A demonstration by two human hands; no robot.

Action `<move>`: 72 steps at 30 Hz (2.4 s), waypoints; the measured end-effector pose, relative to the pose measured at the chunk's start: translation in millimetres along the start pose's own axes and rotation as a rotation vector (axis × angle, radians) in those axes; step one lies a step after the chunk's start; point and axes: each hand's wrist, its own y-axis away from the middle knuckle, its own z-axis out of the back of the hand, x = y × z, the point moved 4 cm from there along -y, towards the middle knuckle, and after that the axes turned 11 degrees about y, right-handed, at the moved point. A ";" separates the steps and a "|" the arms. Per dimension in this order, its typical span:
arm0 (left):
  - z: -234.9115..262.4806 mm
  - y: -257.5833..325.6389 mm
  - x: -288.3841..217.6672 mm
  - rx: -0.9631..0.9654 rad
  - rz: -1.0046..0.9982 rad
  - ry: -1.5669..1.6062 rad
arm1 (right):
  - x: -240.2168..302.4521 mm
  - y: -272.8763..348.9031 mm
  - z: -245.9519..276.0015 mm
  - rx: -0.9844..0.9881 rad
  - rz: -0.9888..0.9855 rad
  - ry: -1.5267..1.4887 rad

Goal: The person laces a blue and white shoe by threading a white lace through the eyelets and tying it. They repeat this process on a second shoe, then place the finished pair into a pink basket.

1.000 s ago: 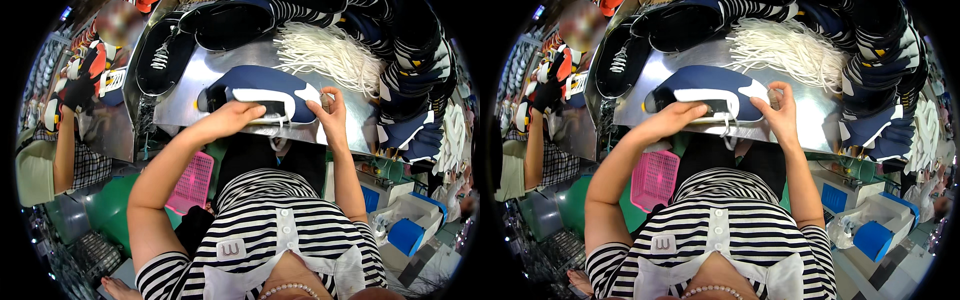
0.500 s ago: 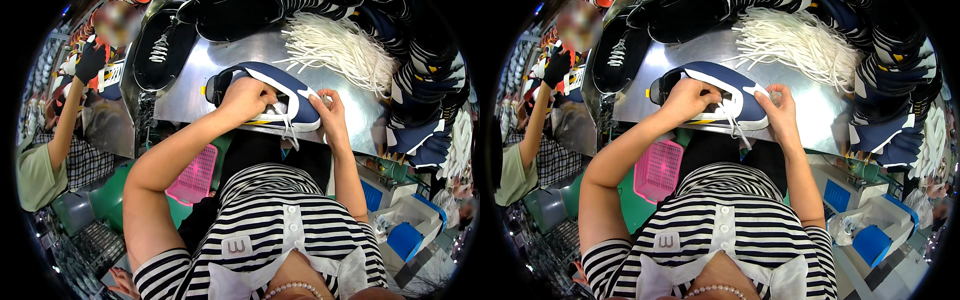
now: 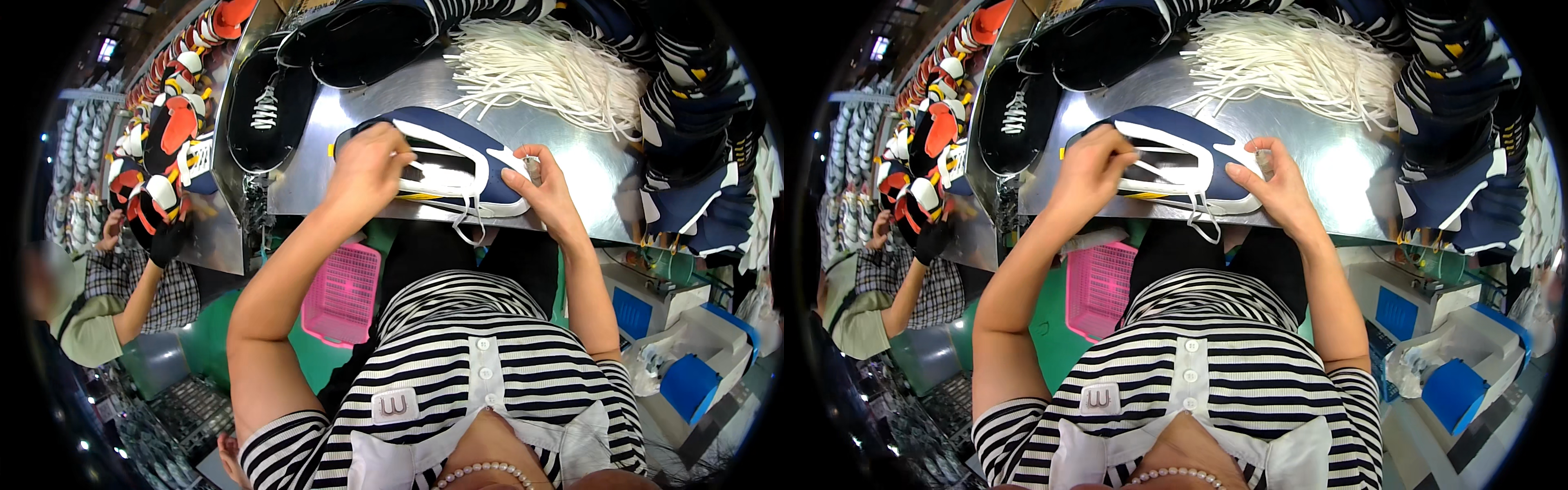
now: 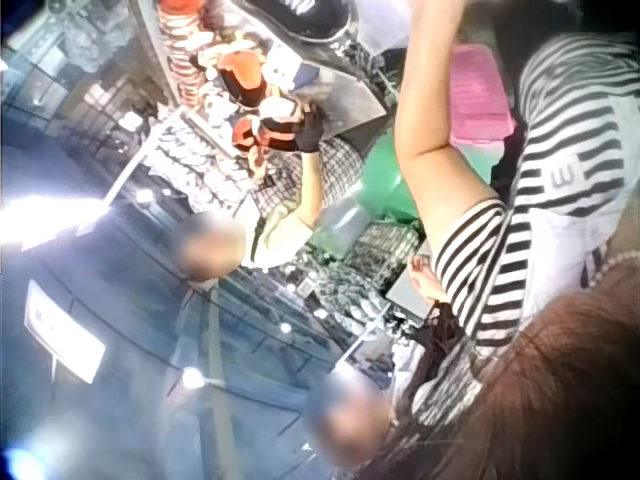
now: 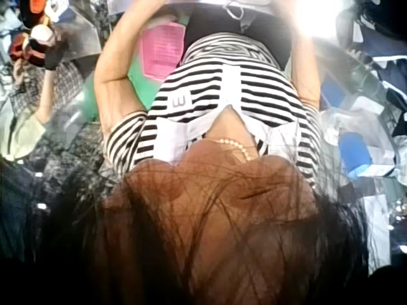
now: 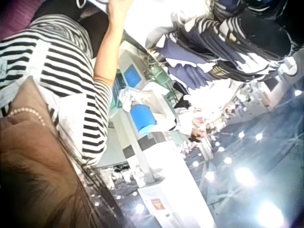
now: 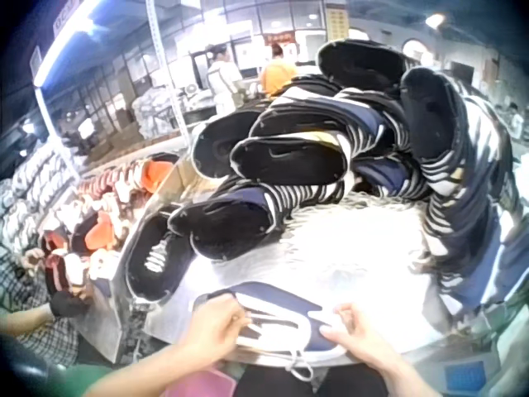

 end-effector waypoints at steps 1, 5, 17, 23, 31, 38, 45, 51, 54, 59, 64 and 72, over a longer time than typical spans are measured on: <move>12.8 4.0 -5.3 -0.048 -0.093 -0.074 | 3.7 1.8 1.8 -0.005 0.010 -0.013; 86.8 27.5 22.5 -0.327 0.086 -0.310 | 0.8 12.2 27.4 -0.081 0.011 -0.094; 36.9 7.8 -88.3 0.191 -0.247 0.406 | 11.2 9.2 43.0 -0.374 0.371 0.774; 12.0 -20.2 -80.4 0.011 -0.245 0.079 | 21.4 10.2 45.6 -0.308 0.268 0.211; -15.3 -20.0 -55.7 -0.019 -0.080 0.075 | 31.6 1.6 -41.3 0.049 0.040 -0.384; -28.6 9.1 23.9 0.421 0.958 0.874 | 30.1 -4.9 -50.4 -0.030 -0.047 -0.205; -56.3 7.8 7.4 0.094 0.893 0.973 | 29.3 7.2 -51.0 -0.072 0.035 0.012; -61.8 20.3 1.8 -0.119 0.620 0.836 | 38.8 16.6 -48.8 -0.057 0.100 0.318; -61.0 24.0 -4.4 -0.153 0.597 0.804 | 39.3 22.1 -47.3 -0.011 0.152 0.301; -62.3 23.9 -6.0 -0.163 0.522 0.767 | 41.4 36.8 -39.0 -0.103 0.282 0.215; -60.3 23.2 -7.1 -0.140 0.530 0.736 | 47.2 34.0 -28.6 -0.028 0.234 0.302; -63.8 21.8 -11.7 -0.091 0.511 0.805 | 55.9 20.7 -28.6 0.035 0.257 0.518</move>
